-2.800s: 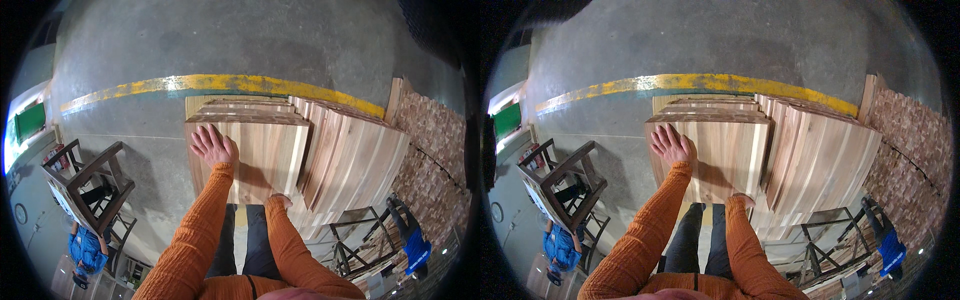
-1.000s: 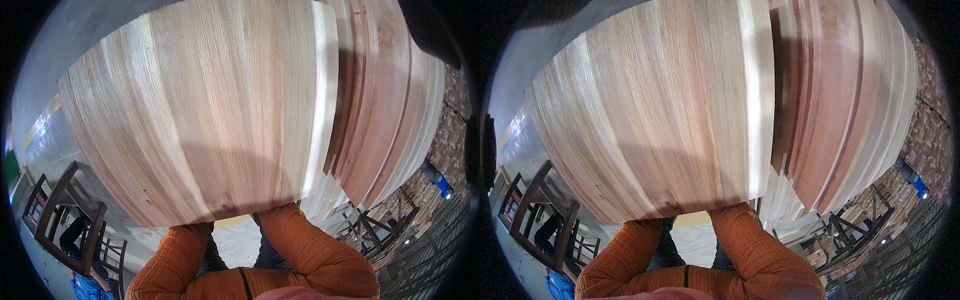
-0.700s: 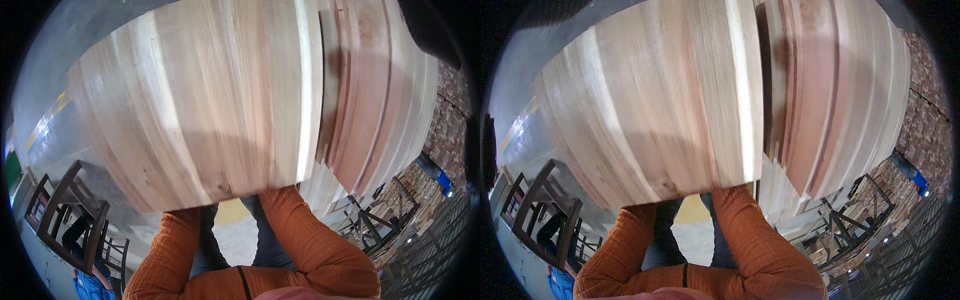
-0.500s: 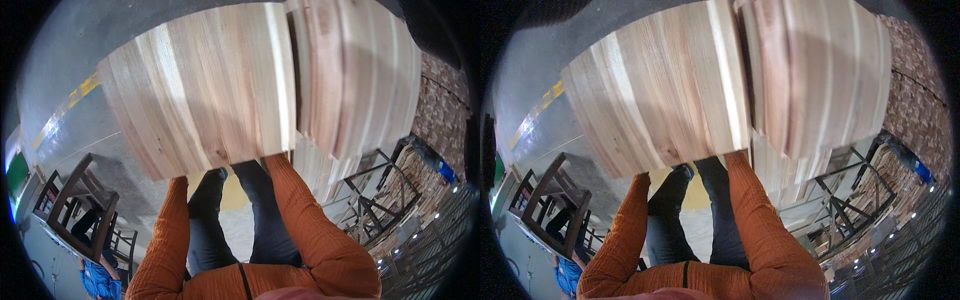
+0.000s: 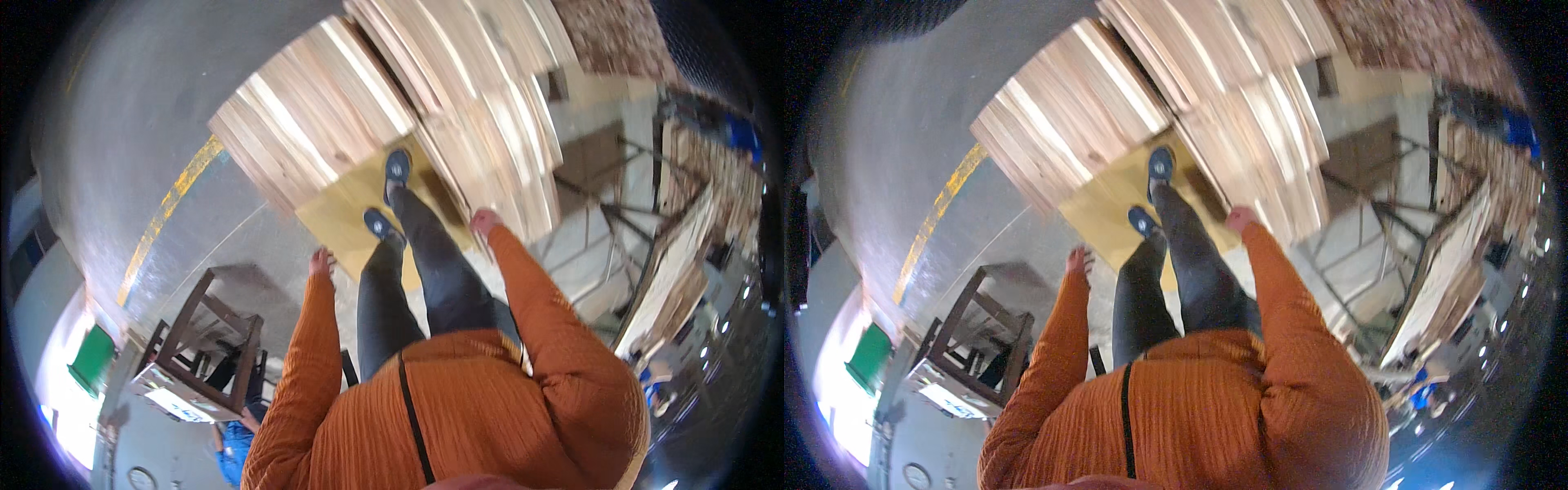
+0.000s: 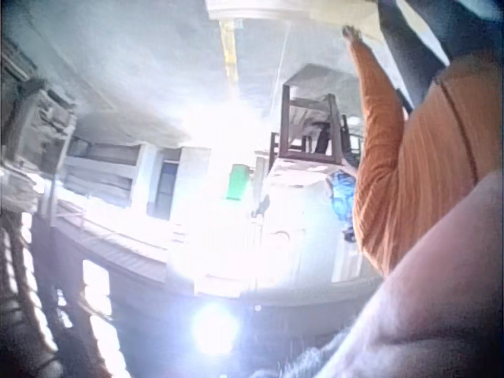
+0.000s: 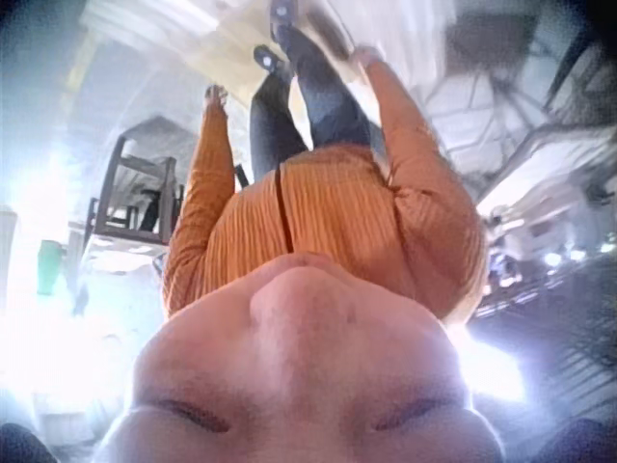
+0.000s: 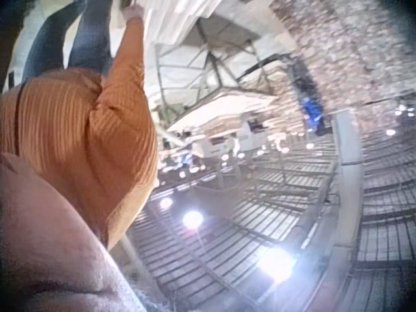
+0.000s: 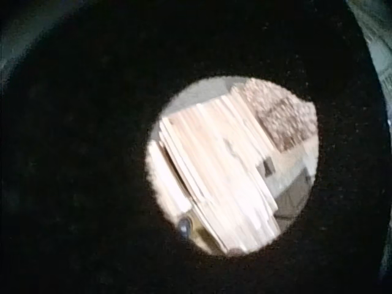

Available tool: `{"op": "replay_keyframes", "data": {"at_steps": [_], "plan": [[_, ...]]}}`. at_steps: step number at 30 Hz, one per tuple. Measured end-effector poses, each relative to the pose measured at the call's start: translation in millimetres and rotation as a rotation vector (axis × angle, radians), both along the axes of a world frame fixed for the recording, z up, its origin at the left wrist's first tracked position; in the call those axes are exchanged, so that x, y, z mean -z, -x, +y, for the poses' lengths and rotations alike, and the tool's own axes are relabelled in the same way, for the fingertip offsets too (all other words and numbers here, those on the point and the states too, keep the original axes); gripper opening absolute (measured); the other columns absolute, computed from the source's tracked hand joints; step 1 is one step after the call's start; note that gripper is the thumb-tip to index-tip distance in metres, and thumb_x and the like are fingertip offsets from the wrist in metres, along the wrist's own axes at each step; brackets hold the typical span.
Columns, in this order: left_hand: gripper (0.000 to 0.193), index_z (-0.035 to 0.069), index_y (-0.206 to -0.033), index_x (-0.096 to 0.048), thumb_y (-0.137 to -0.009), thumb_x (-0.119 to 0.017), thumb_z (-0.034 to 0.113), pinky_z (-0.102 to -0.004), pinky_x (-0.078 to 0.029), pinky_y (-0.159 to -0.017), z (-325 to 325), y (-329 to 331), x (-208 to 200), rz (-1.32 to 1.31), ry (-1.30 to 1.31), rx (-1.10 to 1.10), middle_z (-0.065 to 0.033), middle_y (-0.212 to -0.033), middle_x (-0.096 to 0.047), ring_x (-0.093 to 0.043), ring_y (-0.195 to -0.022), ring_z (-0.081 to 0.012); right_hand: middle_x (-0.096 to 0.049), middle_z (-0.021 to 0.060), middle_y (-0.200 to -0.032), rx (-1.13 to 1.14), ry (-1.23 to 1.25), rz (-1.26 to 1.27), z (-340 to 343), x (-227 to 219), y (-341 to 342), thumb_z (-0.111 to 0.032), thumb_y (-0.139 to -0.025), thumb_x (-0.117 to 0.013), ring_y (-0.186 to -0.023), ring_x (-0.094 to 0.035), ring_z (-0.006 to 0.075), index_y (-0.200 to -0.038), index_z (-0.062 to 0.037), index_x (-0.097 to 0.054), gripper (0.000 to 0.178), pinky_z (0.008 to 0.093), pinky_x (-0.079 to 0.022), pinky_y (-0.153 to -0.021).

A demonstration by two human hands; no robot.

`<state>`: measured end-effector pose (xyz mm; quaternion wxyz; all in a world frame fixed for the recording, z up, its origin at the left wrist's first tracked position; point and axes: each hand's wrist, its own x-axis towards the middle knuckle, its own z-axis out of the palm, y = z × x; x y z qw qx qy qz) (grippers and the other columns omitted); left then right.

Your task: The person picks up wooden planks from a table, wipes their edges with a white cloth, and stacks them on a pile on the floor. The person repeats this process for several planks, moving between the table and the floor pile.

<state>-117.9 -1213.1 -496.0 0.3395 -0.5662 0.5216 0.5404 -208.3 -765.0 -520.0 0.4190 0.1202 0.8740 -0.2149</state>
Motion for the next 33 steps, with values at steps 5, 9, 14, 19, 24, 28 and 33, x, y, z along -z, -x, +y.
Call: {"op": "replay_keyframes", "data": {"at_steps": [5, 9, 14, 19, 24, 28, 33], "plan": [[0.048, 0.018, -0.123, -0.043, -0.085, -0.051, 0.046, -0.035, -0.043, -0.067, 17.3, 15.7, -5.6, 0.207, -0.082, 0.093, -0.0041, -0.108, -0.06, -0.06, -0.085, -0.0194, -0.062, 0.0034, -0.07, 0.644, 0.137, -0.224, 31.7, -87.7, -72.7, -0.025, -0.078, -0.059, -0.061, -0.058, 0.0138, -0.075, -0.0068, -0.063, 0.018, 0.0291, -0.044, -0.054], [0.046, 0.012, -0.123, -0.046, -0.086, -0.05, 0.04, -0.0318, -0.043, -0.064, 14.0, 7.0, -39.9, 0.245, -0.032, 0.163, -0.0061, -0.109, -0.06, -0.061, -0.082, -0.0186, -0.062, 0.0051, -0.067, 0.871, 0.047, -0.223, 71.6, -138.4, -153.1, -0.027, -0.083, -0.05, -0.062, -0.061, 0.015, -0.07, -0.0069, -0.061, 0.027, 0.0294, -0.045, -0.054], [0.045, 0.01, -0.12, -0.048, -0.087, -0.049, 0.04, -0.0306, -0.042, -0.056, 22.5, -43.7, -70.6, 0.076, 0.076, 0.388, -0.0057, -0.105, -0.061, -0.059, -0.076, -0.0163, -0.062, 0.0095, -0.063, 0.389, -0.101, -0.212, 104.9, -163.9, -216.4, -0.031, -0.08, -0.053, -0.06, -0.061, 0.0191, -0.07, -0.0037, -0.059, 0.03, 0.0335, -0.049, -0.06], [0.045, 0.007, -0.119, -0.05, -0.086, -0.05, 0.039, -0.0298, -0.044, -0.055, 56.4, -64.3, -78.8, 0.088, 0.07, 0.599, -0.0067, -0.103, -0.061, -0.058, -0.071, -0.0174, -0.062, 0.0106, -0.075, 0.521, 0.053, 0.22, 110.8, -161.1, -236.3, -0.025, -0.074, -0.066, -0.064, -0.061, 0.0207, -0.087, -0.0032, -0.056, 0.027, 0.0337, -0.049, -0.061], [0.042, 0.005, -0.111, -0.056, -0.085, -0.052, 0.036, -0.0323, -0.049, -0.071, 115.7, -48.9, -72.4, 0.289, 0.22, 0.812, -0.0111, -0.101, -0.062, -0.06, -0.086, -0.0226, -0.057, 0.006, -0.071, 0.653, 0.44, 0.227, 137.9, -157.6, -261.5, -0.011, -0.075, -0.063, -0.06, -0.057, 0.0143, -0.085, -0.0026, -0.052, 0.017, 0.0282, -0.048, -0.057], [0.038, 0.008, -0.11, -0.058, -0.085, -0.053, 0.036, -0.0326, -0.049, -0.071, 232.3, -23.5, -97.2, 0.885, 0.657, 1.533, -0.0105, -0.098, -0.063, -0.059, -0.089, -0.0165, -0.057, 0.0045, -0.069, 0.842, 0.458, 0.283, 204.1, -132.4, -369.5, -0.013, -0.076, -0.062, -0.059, -0.056, 0.013, -0.081, -0.0034, -0.052, 0.014, 0.0276, -0.047, -0.056], [0.035, 0.007, -0.119, -0.051, -0.09, -0.045, 0.026, -0.0339, -0.048, -0.08, 374.6, -114.8, -81.3, 0.688, 0.072, 0.786, -0.0123, -0.11, -0.058, -0.058, -0.092, -0.0187, -0.057, 0.0058, -0.063, 0.88, 0.105, 0.342, 301.9, -111.9, -595.6, -0.019, -0.078, -0.058, -0.056, -0.054, 0.0139, -0.075, -0.0029, -0.056, 0.017, 0.0288, -0.045, -0.051]]}}
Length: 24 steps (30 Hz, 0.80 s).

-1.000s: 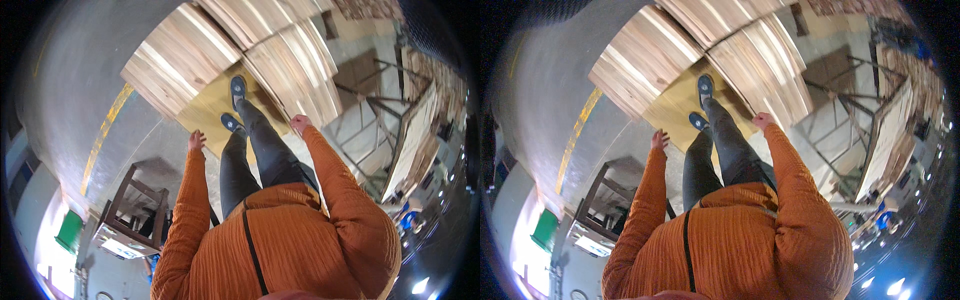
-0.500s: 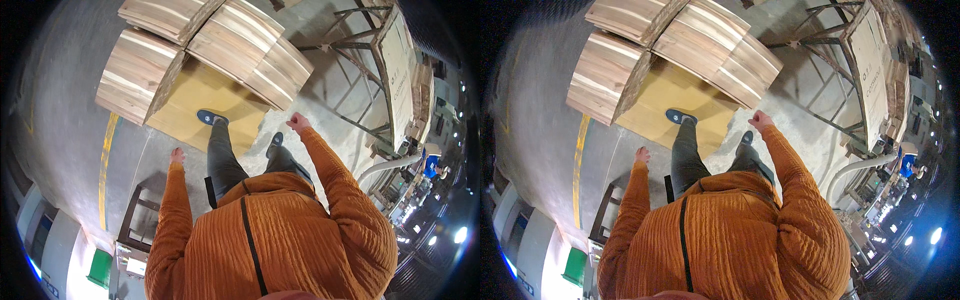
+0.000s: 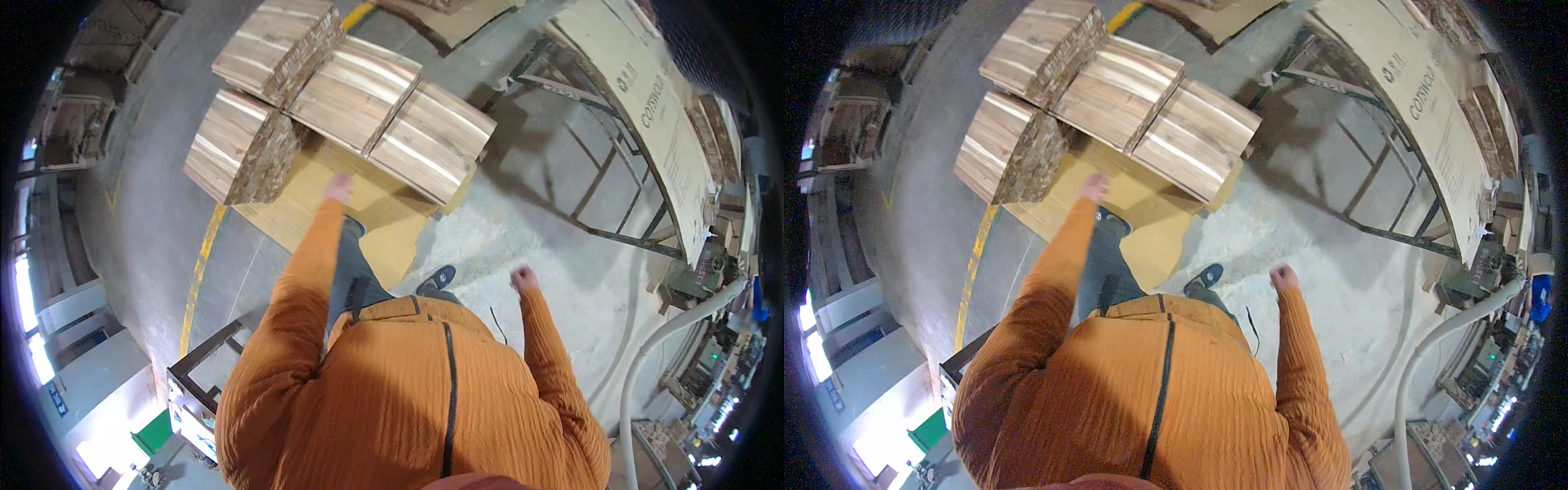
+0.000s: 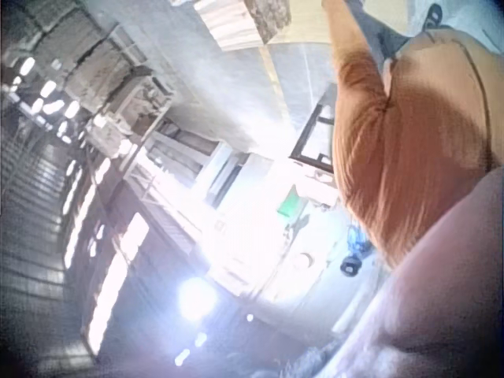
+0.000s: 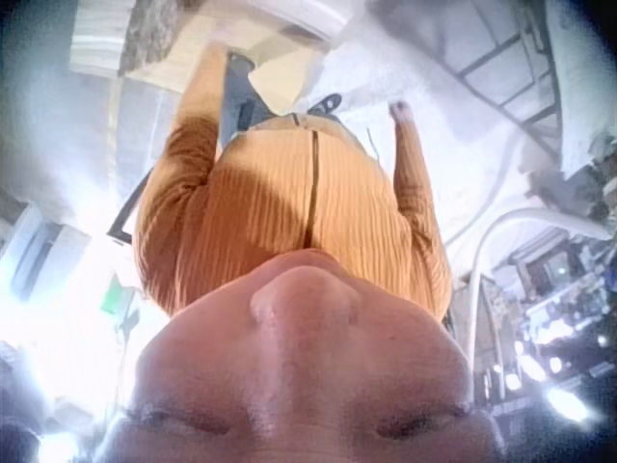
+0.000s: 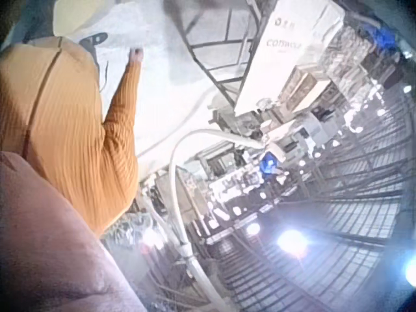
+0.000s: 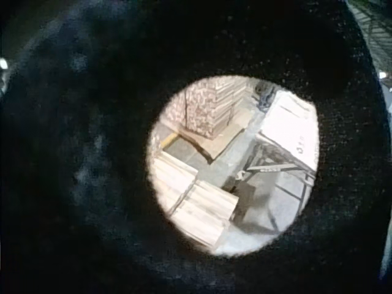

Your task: The person picks up wooden planks from a table, wipes their edges with a white cloth, and stacks them on a pile on the floor. The person repeats this process for several planks, moving between the table and the floor pile.

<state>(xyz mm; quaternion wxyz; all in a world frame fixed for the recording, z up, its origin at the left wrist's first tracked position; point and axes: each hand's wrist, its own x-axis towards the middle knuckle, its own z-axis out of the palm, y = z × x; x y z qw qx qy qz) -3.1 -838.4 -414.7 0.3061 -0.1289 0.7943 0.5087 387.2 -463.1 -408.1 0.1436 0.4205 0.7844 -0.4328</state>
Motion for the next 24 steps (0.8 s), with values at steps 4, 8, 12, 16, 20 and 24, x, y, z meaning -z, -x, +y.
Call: {"op": "replay_keyframes", "data": {"at_steps": [4, 8, 12, 16, 20, 24], "plan": [[0.043, 0.006, -0.108, -0.058, -0.083, -0.053, 0.04, -0.0392, -0.042, -0.089, 117.8, -91.5, -24.8, 0.222, 0.142, 0.923, -0.0166, -0.11, -0.058, -0.054, -0.104, -0.0303, -0.048, 0.0054, -0.055, 0.717, 0.339, 0.031, 37.0, -9.2, -192.5, -0.013, -0.083, -0.054, -0.042, -0.045, 0.0136, -0.077, -0.0051, -0.048, 0.011, 0.0262, -0.034, -0.032], [0.047, 0.005, -0.108, -0.059, -0.08, -0.056, 0.043, -0.0384, -0.044, -0.086, 194.5, -139.7, -53.3, 0.32, 0.084, 0.967, -0.0182, -0.107, -0.06, -0.057, -0.1, -0.0307, -0.05, 0.0075, -0.059, 1.206, 0.102, -0.051, 23.9, -29.8, -331.3, -0.009, -0.083, -0.048, -0.043, -0.048, 0.0168, -0.084, -0.0037, -0.05, 0.006, 0.0283, -0.033, -0.032], [0.052, 0.003, -0.114, -0.055, -0.082, -0.054, 0.043, -0.0383, -0.043, -0.089, 250.2, -146.4, -103.7, 0.134, 0.007, 0.886, -0.0185, -0.11, -0.059, -0.056, -0.103, -0.031, -0.054, 0.0107, -0.064, 1.287, 0.126, -0.12, -21.0, -19.7, -365.4, -0.013, -0.083, -0.048, -0.045, -0.052, 0.0204, -0.086, -0.0018, -0.052, 0.012, 0.0321, -0.037, -0.034], [0.025, 0.007, -0.091, -0.055, -0.083, -0.059, 0.03, -0.0315, -0.047, -0.051, 275.9, -156.1, -118.4, 0.002, 0.029, 0.952, -0.003, -0.074, -0.053, -0.049, -0.058, -0.0133, -0.06, 0.013, -0.07, 1.065, 0.095, -0.239, -73.9, 29.1, -339.0, -0.014, -0.081, -0.051, -0.058, -0.061, 0.0231, -0.088, -0.0006, -0.055, 0.016, 0.0362, -0.049, -0.047], [0.029, 0.007, -0.094, -0.054, -0.086, -0.052, 0.035, -0.0375, -0.045, -0.049, 324.3, -149.7, -101.5, -0.291, 0.368, 0.866, -0.0064, -0.078, -0.057, -0.056, -0.058, -0.02, -0.061, 0.0125, -0.072, 0.902, 0.213, -0.256, -65.8, 49.8, -291.0, -0.016, -0.081, -0.052, -0.059, -0.06, 0.0219, -0.088, -0.0008, -0.056, 0.017, 0.0352, -0.048, -0.049], [0.035, 0.0, -0.096, -0.055, -0.085, -0.055, 0.033, -0.0357, -0.046, -0.045, 445.6, -131.1, -89.9, -0.204, 0.403, 1.045, -0.0127, -0.079, -0.061, -0.055, -0.05, -0.0213, -0.062, 0.012, -0.073, 0.855, 0.285, -0.309, 3.8, 35.1, -285.1, -0.017, -0.08, -0.053, -0.06, -0.06, 0.0208, -0.088, -0.001, -0.057, 0.018, 0.0343, -0.048, -0.05]]}}
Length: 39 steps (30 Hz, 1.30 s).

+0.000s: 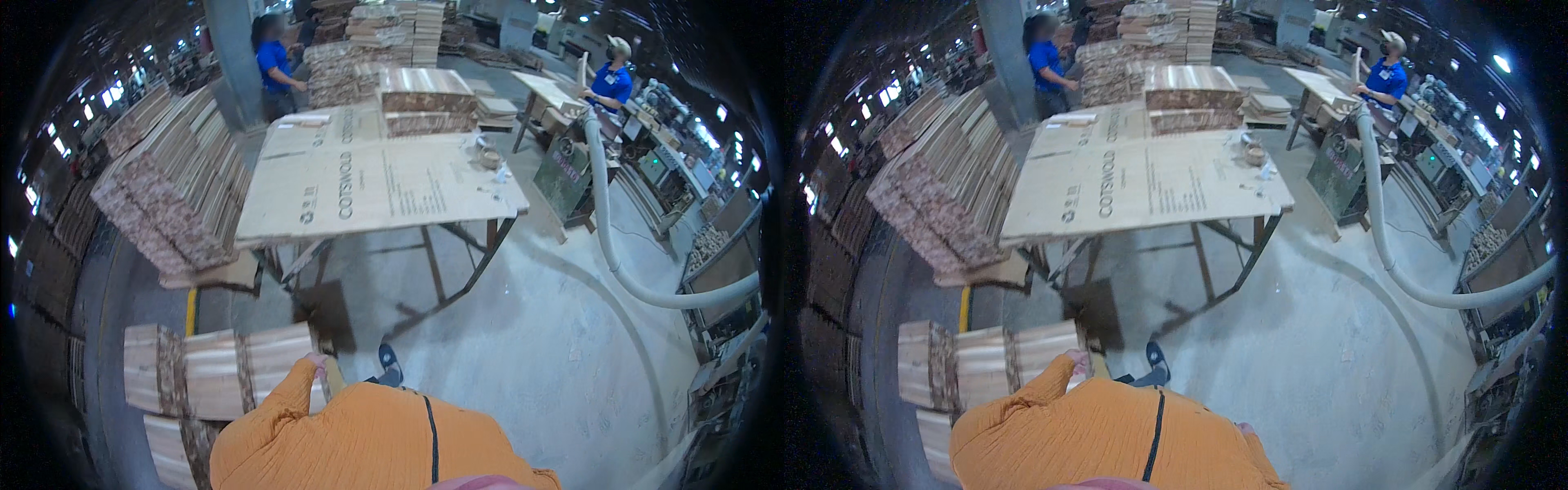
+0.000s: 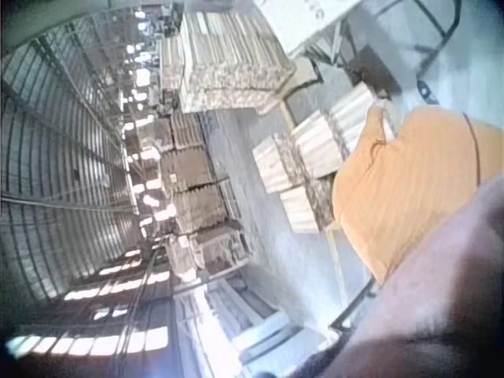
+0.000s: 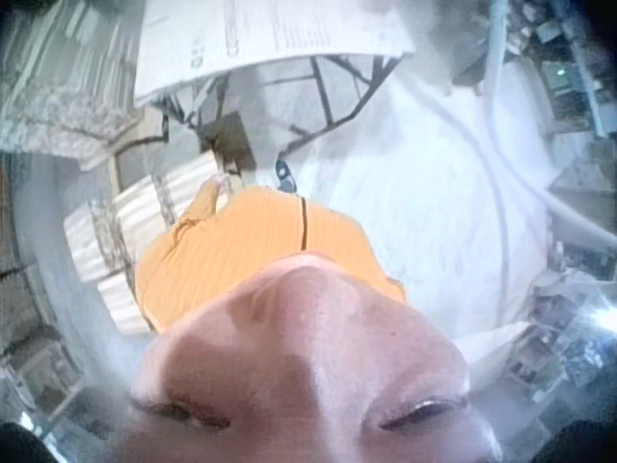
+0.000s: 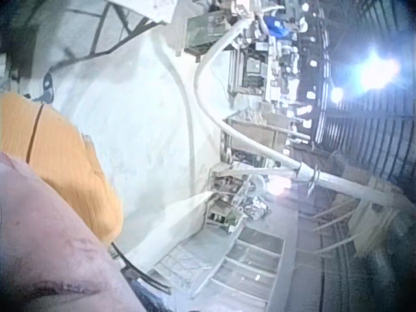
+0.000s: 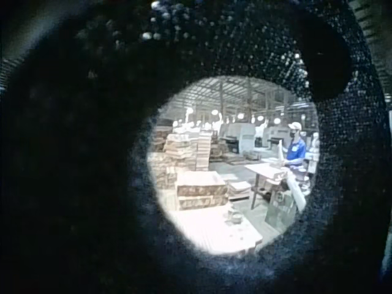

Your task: The person picks up wooden planks from a table, wipes their edges with a white cloth, and stacks them on a pile on the floor. The person repeats this process for several planks, moving between the table and the floor pile.

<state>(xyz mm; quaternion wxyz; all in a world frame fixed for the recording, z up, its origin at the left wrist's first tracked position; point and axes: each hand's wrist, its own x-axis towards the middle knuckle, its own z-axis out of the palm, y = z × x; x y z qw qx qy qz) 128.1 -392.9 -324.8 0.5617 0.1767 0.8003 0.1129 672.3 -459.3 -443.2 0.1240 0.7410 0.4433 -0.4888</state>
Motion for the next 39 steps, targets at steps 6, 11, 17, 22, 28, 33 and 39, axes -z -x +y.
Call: {"op": "replay_keyframes", "data": {"at_steps": [6, 11, 17, 22, 28, 33, 39], "plan": [[0.034, 0.002, -0.109, -0.052, -0.09, -0.05, 0.03, -0.0282, -0.048, -0.051, 246.4, -24.4, -44.4, -0.257, -0.775, 0.29, -0.0115, -0.085, -0.063, -0.056, -0.056, -0.0148, -0.062, 0.0112, -0.075, 0.015, -0.094, 0.027, 159.1, -52.0, 18.5, -0.019, -0.08, -0.055, -0.061, -0.059, 0.0192, -0.089, -0.0013, -0.058, 0.02, 0.0329, -0.048, -0.053], [0.032, 0.005, -0.113, -0.051, -0.092, -0.045, 0.029, -0.0256, -0.049, -0.058, 381.4, -38.2, -92.2, -0.613, -0.789, 0.083, -0.0095, -0.094, -0.062, -0.057, -0.065, -0.0126, -0.062, 0.0093, -0.074, 0.415, -0.466, 0.484, 292.7, -87.4, 103.0, -0.017, -0.081, -0.057, -0.061, -0.059, 0.0158, -0.089, -0.0002, -0.059, 0.019, 0.0296, -0.048, -0.055], [0.045, 0.007, -0.118, -0.047, -0.091, -0.04, 0.043, -0.0324, -0.048, -0.071, 482.7, -9.2, -137.1, -0.688, -0.765, -0.138, -0.0101, -0.102, -0.059, -0.057, -0.08, -0.0193, -0.063, 0.008, -0.073, 0.072, -0.92, 0.689, 398.1, -151.4, 190.4, -0.007, -0.084, -0.054, -0.065, -0.061, 0.013, -0.092, 0.0007, -0.06, 0.013, 0.0263, -0.049, -0.061], [0.055, 0.007, -0.119, -0.044, -0.087, -0.042, 0.052, -0.0359, -0.046, -0.071, 573.7, 44.5, -147.2, -0.709, -0.847, -0.459, -0.0109, -0.101, -0.056, -0.054, -0.081, -0.0219, -0.064, 0.0091, -0.074, -0.049, -1.058, 0.741, 502.6, -197.3, 215.8, -0.007, -0.083, -0.056, -0.067, -0.062, 0.0138, -0.092, 0.0003, -0.06, 0.013, 0.0257, -0.049, -0.062], [0.075, 0.011, -0.128, -0.038, -0.077, -0.045, 0.065, -0.0391, -0.043, -0.078, 692.0, 85.0, -178.2, -0.505, -0.884, -0.457, -0.0142, -0.12, -0.046, -0.05, -0.091, -0.0255, -0.062, 0.0076, -0.074, -0.197, -0.882, 0.827, 620.5, -240.3, 237.7, -0.012, -0.084, -0.057, -0.064, -0.057, 0.0108, -0.094, -0.0005, -0.061, 0.016, 0.0247, -0.047, -0.063], [0.097, 0.017, -0.14, -0.022, -0.067, -0.046, 0.076, -0.044, -0.037, -0.087, 793.9, 119.8, -197.8, -0.351, -0.854, -0.44, -0.0224, -0.134, -0.033, -0.047, -0.097, -0.0296, -0.061, 0.0049, -0.073, -0.208, -0.74, 0.951, 714.3, -251.1, 255.8, -0.011, -0.085, -0.057, -0.067, -0.058, 0.0092, -0.094, 0.0007, -0.06, 0.015, 0.0235, -0.048, -0.062], [0.093, 0.019, -0.14, -0.024, -0.067, -0.053, 0.07, -0.0497, -0.035, -0.088, 874.4, 139.3, -205.8, -0.27, -0.751, -0.415, -0.0212, -0.128, -0.04, -0.048, -0.108, -0.0335, -0.062, 0.0085, -0.084, 0.223, -0.564, 1.247, 815.7, -234.0, 307.2, -0.011, -0.087, -0.054, -0.072, -0.06, 0.0136, -0.11, -0.0005, -0.05, 0.025, 0.0265, -0.049, -0.065]]}}
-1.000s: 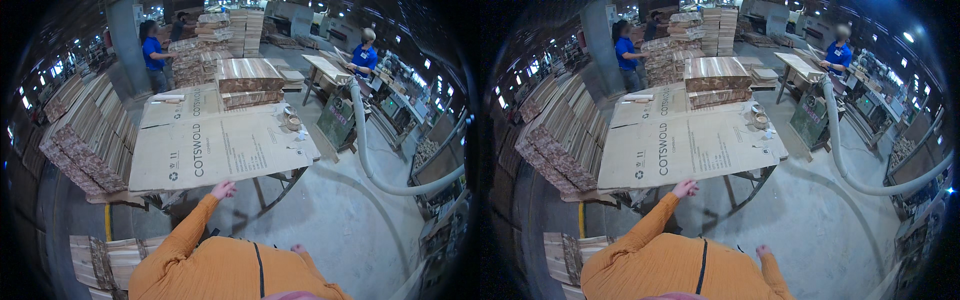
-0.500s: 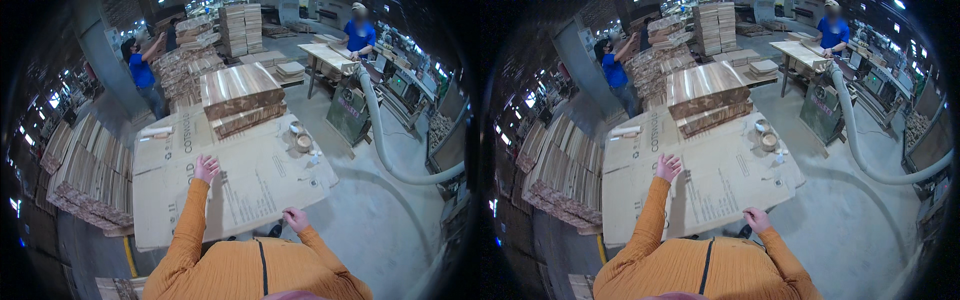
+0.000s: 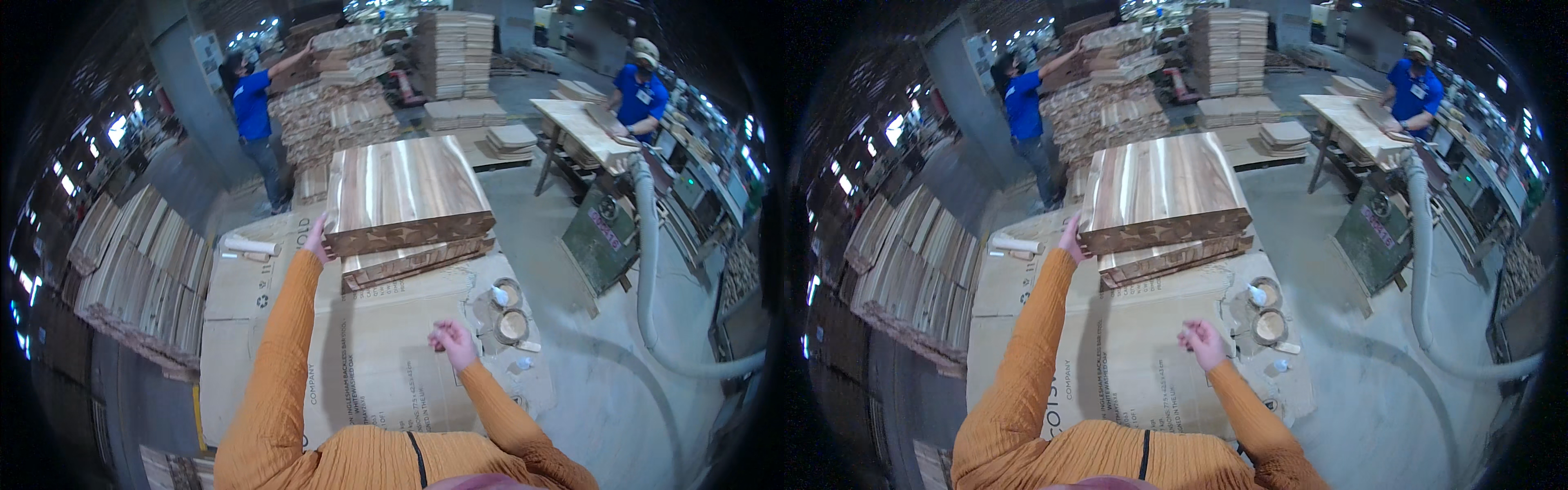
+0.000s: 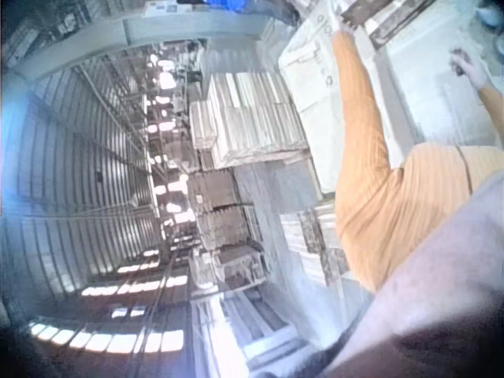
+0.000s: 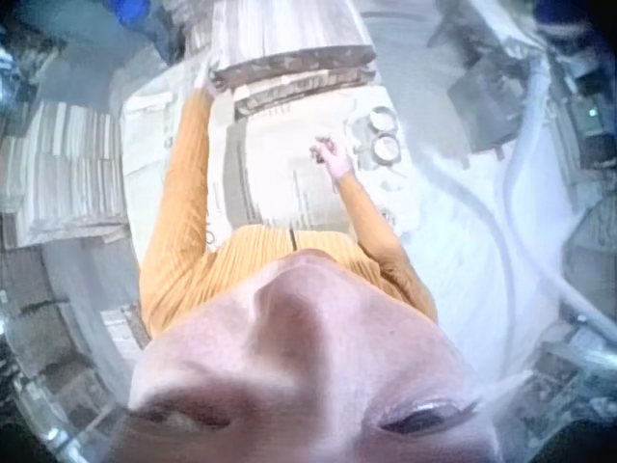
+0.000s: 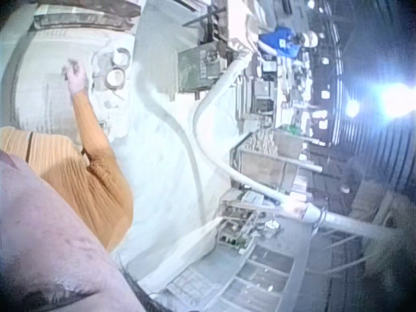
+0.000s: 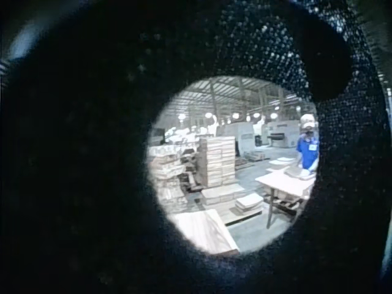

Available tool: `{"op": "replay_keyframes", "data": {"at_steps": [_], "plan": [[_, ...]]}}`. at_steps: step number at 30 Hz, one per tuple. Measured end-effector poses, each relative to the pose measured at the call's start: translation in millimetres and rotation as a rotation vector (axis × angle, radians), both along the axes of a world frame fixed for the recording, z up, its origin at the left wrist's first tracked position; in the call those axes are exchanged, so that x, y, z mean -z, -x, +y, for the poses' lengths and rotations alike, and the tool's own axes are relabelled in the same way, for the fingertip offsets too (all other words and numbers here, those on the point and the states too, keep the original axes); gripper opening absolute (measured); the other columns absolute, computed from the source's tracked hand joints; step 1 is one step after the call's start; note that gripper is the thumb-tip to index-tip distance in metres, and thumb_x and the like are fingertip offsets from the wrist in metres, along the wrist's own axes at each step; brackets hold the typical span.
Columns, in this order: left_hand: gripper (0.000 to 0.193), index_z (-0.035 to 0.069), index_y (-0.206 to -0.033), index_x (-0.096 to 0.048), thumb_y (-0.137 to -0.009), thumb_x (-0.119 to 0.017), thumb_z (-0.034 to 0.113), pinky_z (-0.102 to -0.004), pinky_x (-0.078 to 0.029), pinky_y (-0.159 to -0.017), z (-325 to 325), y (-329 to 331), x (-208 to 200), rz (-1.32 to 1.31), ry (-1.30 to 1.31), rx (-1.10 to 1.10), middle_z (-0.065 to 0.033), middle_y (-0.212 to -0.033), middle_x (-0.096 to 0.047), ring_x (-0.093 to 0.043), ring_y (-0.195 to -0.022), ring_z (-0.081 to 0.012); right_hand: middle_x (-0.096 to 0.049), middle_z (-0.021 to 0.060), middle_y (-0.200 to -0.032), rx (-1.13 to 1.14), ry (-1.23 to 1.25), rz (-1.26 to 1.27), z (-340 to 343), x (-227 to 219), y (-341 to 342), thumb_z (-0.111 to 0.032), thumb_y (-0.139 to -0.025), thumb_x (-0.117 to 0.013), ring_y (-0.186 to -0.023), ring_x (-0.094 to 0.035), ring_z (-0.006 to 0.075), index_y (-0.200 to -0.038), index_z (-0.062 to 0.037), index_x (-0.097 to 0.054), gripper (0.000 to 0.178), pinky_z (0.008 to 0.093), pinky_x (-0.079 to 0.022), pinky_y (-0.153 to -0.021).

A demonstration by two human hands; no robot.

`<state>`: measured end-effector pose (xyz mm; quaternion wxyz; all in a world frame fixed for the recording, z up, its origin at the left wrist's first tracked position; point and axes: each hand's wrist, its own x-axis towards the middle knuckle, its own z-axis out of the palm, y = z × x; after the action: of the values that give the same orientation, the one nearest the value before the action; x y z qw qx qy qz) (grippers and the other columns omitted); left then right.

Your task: The person picks up wooden planks from a table, wipes their edges with a white cloth, and stacks them on a pile on the floor. The person repeats this process for several planks, moving between the table and the floor pile.

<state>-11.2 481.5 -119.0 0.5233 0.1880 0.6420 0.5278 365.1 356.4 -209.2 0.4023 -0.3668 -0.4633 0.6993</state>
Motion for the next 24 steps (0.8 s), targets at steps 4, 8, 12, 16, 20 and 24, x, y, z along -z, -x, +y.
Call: {"op": "replay_keyframes", "data": {"at_steps": [4, 8, 12, 16, 20, 24], "plan": [[0.08, 0.017, -0.137, -0.031, -0.072, -0.061, 0.055, -0.0492, -0.041, -0.085, 17.0, -1.2, 3.7, -0.02, -0.031, 0.054, -0.0182, -0.123, -0.046, -0.054, -0.101, -0.0305, -0.06, 0.0116, -0.094, 0.157, 0.057, 0.116, 55.9, -9.7, 37.5, -0.014, -0.087, -0.055, -0.078, -0.06, 0.0169, -0.12, -0.002, -0.04, 0.038, 0.0279, -0.05, -0.066], [0.074, 0.016, -0.135, -0.034, -0.074, -0.064, 0.046, -0.0462, -0.044, -0.084, 5.4, 6.6, 1.2, 0.032, -0.057, 0.082, -0.015, -0.127, -0.045, -0.056, -0.099, -0.0286, -0.048, 0.0166, -0.12, 0.256, 0.236, 0.27, 77.5, -19.5, 77.3, -0.021, -0.085, -0.059, -0.097, -0.057, 0.0268, -0.135, -0.0086, -0.023, 0.063, 0.0361, -0.052, -0.072], [0.083, 0.016, -0.14, -0.022, -0.075, -0.064, 0.046, -0.0463, -0.043, -0.082, -26.0, -6.4, 8.3, 0.044, -0.093, 0.061, -0.0136, -0.137, -0.033, -0.054, -0.1, -0.0269, -0.021, 0.0162, -0.141, 0.252, 0.363, 0.351, 75.0, -30.9, 108.6, -0.034, -0.082, -0.063, -0.116, -0.042, 0.0365, -0.142, -0.021, -0.002, 0.087, 0.0493, -0.048, -0.08], [0.092, 0.017, -0.142, -0.01, -0.074, -0.065, 0.045, -0.0427, -0.041, -0.075, -99.7, -53.9, 16.7, 0.03, -0.128, 0.009, -0.0158, -0.141, -0.027, -0.051, -0.099, -0.0237, -0.011, 0.0105, -0.147, 0.294, 0.384, 0.341, 56.0, -51.5, 125.7, -0.042, -0.077, -0.067, -0.126, -0.028, 0.037, -0.142, -0.0272, 0.004, 0.099, 0.0546, -0.04, -0.088], [0.087, 0.018, -0.141, -0.01, -0.077, -0.066, 0.035, -0.0282, -0.042, -0.064, -172.4, -134.1, 9.1, -0.071, -0.115, -0.199, -0.0131, -0.123, -0.044, -0.05, -0.08, -0.0179, -0.017, 0.0144, -0.143, 0.42, 0.248, 0.211, 35.5, -56.4, 134.2, -0.037, -0.073, -0.071, -0.128, -0.022, 0.033, -0.143, -0.025, 0.002, 0.102, 0.0551, -0.035, -0.09], [0.072, 0.017, -0.137, -0.024, -0.08, -0.059, 0.043, -0.0307, -0.041, -0.068, -221.9, -170.9, 36.3, -0.28, -0.234, -0.399, -0.0067, -0.098, -0.046, -0.045, -0.077, -0.0168, -0.031, 0.0143, -0.136, 0.342, 0.097, 0.149, 25.5, -36.7, 101.2, -0.029, -0.072, -0.068, -0.119, -0.035, 0.0281, -0.142, -0.0121, -0.011, 0.092, 0.0438, -0.035, -0.092]]}}
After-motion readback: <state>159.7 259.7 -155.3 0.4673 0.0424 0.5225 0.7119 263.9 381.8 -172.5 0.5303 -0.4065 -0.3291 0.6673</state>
